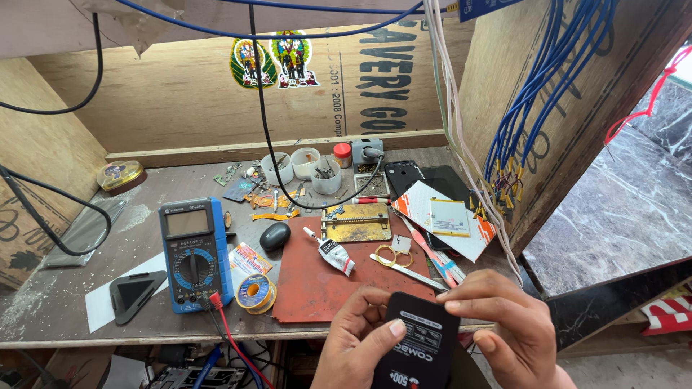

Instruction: The person opens a tube of adhesive and applies a continuous bead along the inner edge of a disassembled smartphone frame. They then pick up a battery and inspect it briefly.

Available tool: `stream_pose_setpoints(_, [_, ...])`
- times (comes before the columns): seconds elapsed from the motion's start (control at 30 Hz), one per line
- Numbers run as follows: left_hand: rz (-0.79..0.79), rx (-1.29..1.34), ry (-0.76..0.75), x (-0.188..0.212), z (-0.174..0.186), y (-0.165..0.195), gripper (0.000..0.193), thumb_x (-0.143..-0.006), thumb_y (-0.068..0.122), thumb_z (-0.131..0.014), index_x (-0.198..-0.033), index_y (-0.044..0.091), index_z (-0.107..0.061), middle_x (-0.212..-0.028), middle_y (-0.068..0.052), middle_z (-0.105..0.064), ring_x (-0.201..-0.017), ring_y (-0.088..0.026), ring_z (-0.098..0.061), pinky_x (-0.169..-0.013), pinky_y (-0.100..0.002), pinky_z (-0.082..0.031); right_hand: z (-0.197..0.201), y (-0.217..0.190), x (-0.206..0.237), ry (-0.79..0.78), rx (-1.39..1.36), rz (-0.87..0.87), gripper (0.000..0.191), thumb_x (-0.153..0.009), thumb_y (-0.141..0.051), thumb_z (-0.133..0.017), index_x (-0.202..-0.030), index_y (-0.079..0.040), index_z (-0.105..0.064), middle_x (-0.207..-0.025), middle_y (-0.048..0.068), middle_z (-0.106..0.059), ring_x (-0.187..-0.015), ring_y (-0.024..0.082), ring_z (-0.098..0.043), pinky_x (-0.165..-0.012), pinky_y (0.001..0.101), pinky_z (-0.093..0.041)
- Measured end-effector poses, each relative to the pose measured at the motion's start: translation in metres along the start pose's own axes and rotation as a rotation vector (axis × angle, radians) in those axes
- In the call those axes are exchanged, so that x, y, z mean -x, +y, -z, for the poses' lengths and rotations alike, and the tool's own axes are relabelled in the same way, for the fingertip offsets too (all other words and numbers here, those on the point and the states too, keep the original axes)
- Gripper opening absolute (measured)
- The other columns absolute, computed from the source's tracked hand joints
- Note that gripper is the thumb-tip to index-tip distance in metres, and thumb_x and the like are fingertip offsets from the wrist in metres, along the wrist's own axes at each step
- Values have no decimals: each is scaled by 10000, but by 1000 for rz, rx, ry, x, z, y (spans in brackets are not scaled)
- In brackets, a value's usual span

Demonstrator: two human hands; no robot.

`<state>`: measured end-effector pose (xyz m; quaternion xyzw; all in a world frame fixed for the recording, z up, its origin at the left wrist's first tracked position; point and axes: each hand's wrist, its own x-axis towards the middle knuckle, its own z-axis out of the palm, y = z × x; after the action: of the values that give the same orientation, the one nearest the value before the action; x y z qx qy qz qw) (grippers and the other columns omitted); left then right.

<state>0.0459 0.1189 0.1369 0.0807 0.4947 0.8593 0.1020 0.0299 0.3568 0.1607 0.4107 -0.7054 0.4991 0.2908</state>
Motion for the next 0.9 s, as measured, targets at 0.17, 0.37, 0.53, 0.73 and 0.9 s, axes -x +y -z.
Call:
stream_pose_setpoints(0.17, [-180, -27, 6, -2, 9, 8, 275, -907, 64, -684, -1159, 1, -596, -965, -106, -695, -896, -130, -670, -840, -293, -561, 3, -2, -5, 74, 95, -48, 438, -1044, -450, -545, -874, -64, -662, -1055, 194, -778, -940, 276, -702, -842, 372, -588])
stream_pose_setpoints(0.37, [-202, -88, 9, 2, 1, 9, 259, -918, -1, -689, -1161, -18, -599, -954, -68, -666, -904, -112, -667, -814, -274, -551, 11, -12, -33, -40, -44, -99, 550, -1078, -508, -470, -1118, -3, -685, -1097, 185, -764, -1002, 276, -683, -902, 380, -546])
stream_pose_setpoints(0.53, [-139, -93, -39, 5, -9, 10, 243, -905, -15, -656, -1140, -19, -595, -991, -92, -730, -961, -122, -710, -856, -271, -569, 18, -16, -63, -416, -33, -73, 653, -1060, -541, -438, -1310, 4, -699, -1082, 122, -725, -1011, 256, -701, -890, 376, -533])
stream_pose_setpoints(0.73, [-109, -99, 22, 9, -7, 13, 253, -887, -8, -668, -1132, -5, -603, -946, -100, -721, -921, -123, -715, -822, -276, -573, 18, -19, -66, -422, 53, 2, 555, -1031, -463, -513, -1198, -7, -782, -940, 96, -710, -928, 250, -658, -861, 379, -526])
stream_pose_setpoints(0.9, [-176, -65, 10, 5, 0, 11, 245, -907, 16, -674, -1139, -21, -607, -935, -101, -699, -885, -124, -690, -817, -286, -574, 31, -13, -48, -330, 198, 119, 338, -1020, -367, -577, -1029, -63, -724, -1033, 89, -736, -1003, 260, -676, -945, 414, -498])
